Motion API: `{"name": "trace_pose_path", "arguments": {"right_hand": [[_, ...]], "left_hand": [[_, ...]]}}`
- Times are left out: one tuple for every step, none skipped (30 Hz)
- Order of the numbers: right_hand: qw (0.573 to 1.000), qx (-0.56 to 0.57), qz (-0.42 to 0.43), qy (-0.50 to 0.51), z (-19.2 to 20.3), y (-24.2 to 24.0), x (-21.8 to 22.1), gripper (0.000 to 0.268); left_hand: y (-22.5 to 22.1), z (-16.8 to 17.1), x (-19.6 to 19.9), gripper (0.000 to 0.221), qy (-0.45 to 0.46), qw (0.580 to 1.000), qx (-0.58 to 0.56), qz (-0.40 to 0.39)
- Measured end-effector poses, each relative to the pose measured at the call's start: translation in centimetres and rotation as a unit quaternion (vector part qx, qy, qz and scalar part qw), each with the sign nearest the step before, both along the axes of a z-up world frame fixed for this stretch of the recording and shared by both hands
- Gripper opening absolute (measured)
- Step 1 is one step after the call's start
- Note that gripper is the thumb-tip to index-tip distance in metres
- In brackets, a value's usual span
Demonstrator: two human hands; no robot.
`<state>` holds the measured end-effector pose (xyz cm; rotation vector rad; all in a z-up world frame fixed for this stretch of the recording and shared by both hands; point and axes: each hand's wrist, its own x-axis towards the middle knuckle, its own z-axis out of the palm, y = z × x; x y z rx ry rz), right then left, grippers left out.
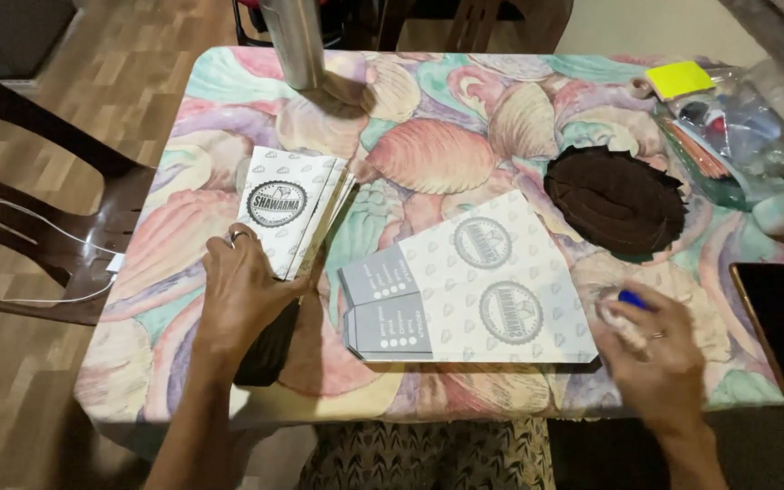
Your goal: The person organizes printed paper food wrappers on a table, aligning a stack of wrappers and then separating individual sheets from another pile.
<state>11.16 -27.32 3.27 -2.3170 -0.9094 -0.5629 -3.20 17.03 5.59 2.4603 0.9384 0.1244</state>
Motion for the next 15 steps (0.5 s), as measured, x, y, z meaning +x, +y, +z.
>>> {"name": "trace_pose_path", "arguments": {"right_hand": [[1.000,-0.001,0.000,0.002,0.2,0.8,-0.3,0.032],[0.997,-0.013,0.079,-0.022,0.4,1.7,-0.6,0.031],[0.986,-0.025,0.155,-0.048,0.6,2.4,-1.0,0.030],[0.987,-0.027,0.154,-0.046,0.9,3.4,-1.5,0.030],[0.974,-0.050,0.216,-0.040,1.3,4.4,-1.9,0.031],[0.958,-0.074,0.276,-0.034,1.7,5.3,-2.3,0.031],[0.958,-0.075,0.275,-0.034,2.4,6.1,-2.6,0.031],[0.948,-0.088,0.300,-0.050,3.1,6.9,-2.8,0.025],[0.937,-0.100,0.327,-0.067,3.8,7.8,-3.1,0.020],[0.937,-0.101,0.328,-0.066,3.8,8.0,-3.2,0.020],[0.937,-0.113,0.323,-0.072,3.8,8.3,-3.1,0.019],[0.937,-0.126,0.318,-0.078,3.8,8.5,-3.0,0.018],[0.937,-0.127,0.317,-0.077,3.9,8.5,-3.0,0.018],[0.935,-0.135,0.319,-0.075,3.9,8.6,-2.9,0.019],[0.933,-0.143,0.323,-0.071,4.0,8.6,-2.8,0.020]], "left_hand": [[-0.2,0.1,0.3,0.056,0.002,1.000,-0.001,0.000],[-0.3,0.3,0.5,0.068,0.009,1.000,0.019,0.004],[-0.5,0.4,0.9,0.082,0.015,0.999,0.039,0.007],[-0.4,0.1,0.9,0.082,0.016,0.999,0.037,0.006],[-0.3,-0.3,1.0,0.077,0.014,0.999,0.050,0.002],[-0.2,-0.7,1.0,0.072,0.011,0.998,0.062,-0.002],[-0.4,-0.6,1.1,0.072,0.011,0.998,0.061,-0.003],[-0.5,-0.4,1.1,0.095,0.010,0.998,0.067,0.003],[-0.7,-0.3,0.9,0.119,0.010,0.997,0.074,0.012],[-1.3,-0.1,0.6,0.119,0.011,0.997,0.073,0.013],[-1.9,0.2,0.5,0.108,-0.007,0.992,0.127,0.020],[-2.5,0.5,0.3,0.098,-0.024,0.983,0.181,0.027],[-3.3,0.8,0.2,0.098,-0.024,0.983,0.180,0.026],[-4.1,1.1,0.2,0.084,-0.136,0.953,0.267,-0.038],[-5.0,1.4,0.0,0.073,-0.245,0.900,0.349,-0.097]]}}
